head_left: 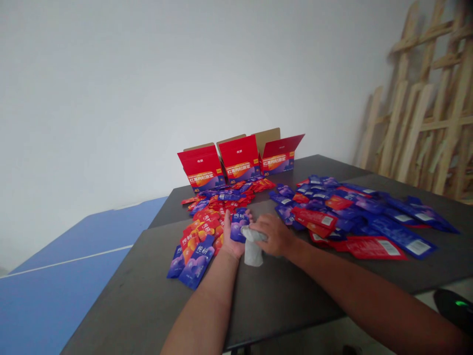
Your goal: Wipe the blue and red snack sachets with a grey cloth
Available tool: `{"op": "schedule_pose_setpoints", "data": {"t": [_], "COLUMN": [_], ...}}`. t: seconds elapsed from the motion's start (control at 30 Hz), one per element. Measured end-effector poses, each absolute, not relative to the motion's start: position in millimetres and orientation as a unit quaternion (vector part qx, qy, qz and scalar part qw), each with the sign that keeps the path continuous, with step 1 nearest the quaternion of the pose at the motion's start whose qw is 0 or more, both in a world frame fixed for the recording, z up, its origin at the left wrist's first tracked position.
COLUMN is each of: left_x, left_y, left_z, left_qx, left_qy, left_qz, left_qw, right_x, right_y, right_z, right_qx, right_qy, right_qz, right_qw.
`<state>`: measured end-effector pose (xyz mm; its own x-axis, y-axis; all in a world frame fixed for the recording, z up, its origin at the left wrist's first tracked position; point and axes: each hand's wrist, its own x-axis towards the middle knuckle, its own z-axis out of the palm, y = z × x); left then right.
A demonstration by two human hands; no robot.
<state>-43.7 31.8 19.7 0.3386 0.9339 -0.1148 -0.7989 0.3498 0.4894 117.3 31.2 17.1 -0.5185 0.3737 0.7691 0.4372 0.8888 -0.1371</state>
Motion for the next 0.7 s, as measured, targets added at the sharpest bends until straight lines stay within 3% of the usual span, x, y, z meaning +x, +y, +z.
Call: {"op": "schedule_pose_setpoints", "data": {"t": [0.17,0.4,0.7], "left_x": [-44,-42,-43], "left_y": [33,26,22], "left_z": [21,28,24], "left_qx": [0.196,0.239,0.189], "left_qy": [0.195,0.175,0.270], "left_qz": [0.528,0.474,0.478], "left_qw": [0.802,0.829,0.814], "right_x": [109,115,126], "right_y": [28,39,51], "right_z": [13,13,20], "right_qx": [-0.219,-0.299,-0.405], "right_qy": [-0.911,-0.894,-0.852], "right_qz": [-0.072,-0.050,-0.070], "right_qw": [0.342,0.331,0.325]}}
